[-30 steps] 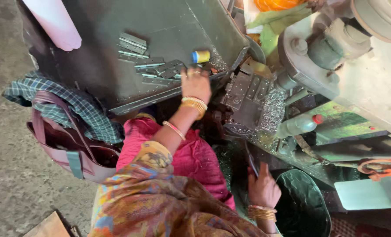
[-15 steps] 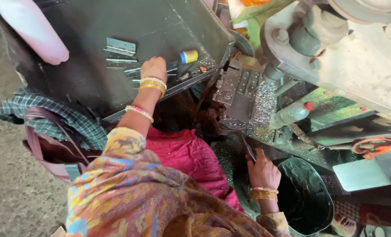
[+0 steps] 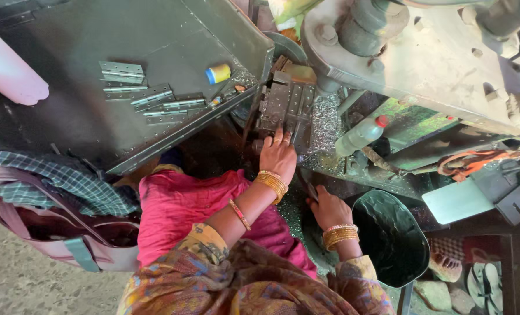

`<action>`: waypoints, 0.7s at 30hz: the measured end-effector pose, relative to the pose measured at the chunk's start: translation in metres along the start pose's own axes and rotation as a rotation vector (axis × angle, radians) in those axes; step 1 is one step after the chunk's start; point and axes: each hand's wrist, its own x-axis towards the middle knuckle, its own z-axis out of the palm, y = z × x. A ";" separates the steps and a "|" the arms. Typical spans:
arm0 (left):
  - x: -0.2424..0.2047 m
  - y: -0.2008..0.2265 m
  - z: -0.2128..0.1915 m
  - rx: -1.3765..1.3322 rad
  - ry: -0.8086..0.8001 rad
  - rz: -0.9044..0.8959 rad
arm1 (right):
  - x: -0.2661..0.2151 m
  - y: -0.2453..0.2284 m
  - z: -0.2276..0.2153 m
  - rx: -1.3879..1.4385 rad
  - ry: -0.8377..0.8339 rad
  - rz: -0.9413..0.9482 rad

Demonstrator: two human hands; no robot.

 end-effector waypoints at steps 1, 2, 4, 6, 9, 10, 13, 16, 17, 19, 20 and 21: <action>0.003 0.000 0.001 0.012 -0.052 0.009 | 0.003 0.002 0.004 0.014 -0.001 0.001; 0.009 -0.001 0.002 0.023 -0.104 0.017 | 0.006 0.004 0.010 0.028 -0.001 0.002; 0.024 0.000 0.006 0.033 -0.050 0.000 | 0.004 0.008 0.026 0.064 0.004 0.018; 0.036 0.002 0.009 0.069 -0.004 -0.009 | 0.002 0.011 0.048 0.108 0.024 0.036; 0.038 0.002 0.013 0.112 0.032 0.000 | -0.003 0.017 0.079 0.167 0.053 0.110; 0.034 0.001 0.013 0.095 0.036 0.001 | -0.003 0.021 0.085 0.193 0.050 0.125; 0.022 -0.001 0.010 0.090 0.033 0.015 | -0.003 0.027 0.098 0.265 0.033 0.135; 0.028 -0.002 0.000 0.196 -0.072 0.044 | 0.014 0.028 0.093 0.272 0.024 0.089; 0.027 0.001 0.000 0.242 -0.139 0.068 | 0.013 0.030 0.094 0.270 0.017 0.110; 0.026 0.006 0.000 0.228 -0.059 0.053 | 0.011 0.033 0.097 0.281 0.046 0.110; 0.026 0.007 0.000 0.221 -0.016 0.045 | 0.011 0.032 0.100 0.294 0.082 0.090; 0.026 0.009 -0.001 0.185 0.012 0.036 | 0.012 0.036 0.100 0.299 0.117 0.064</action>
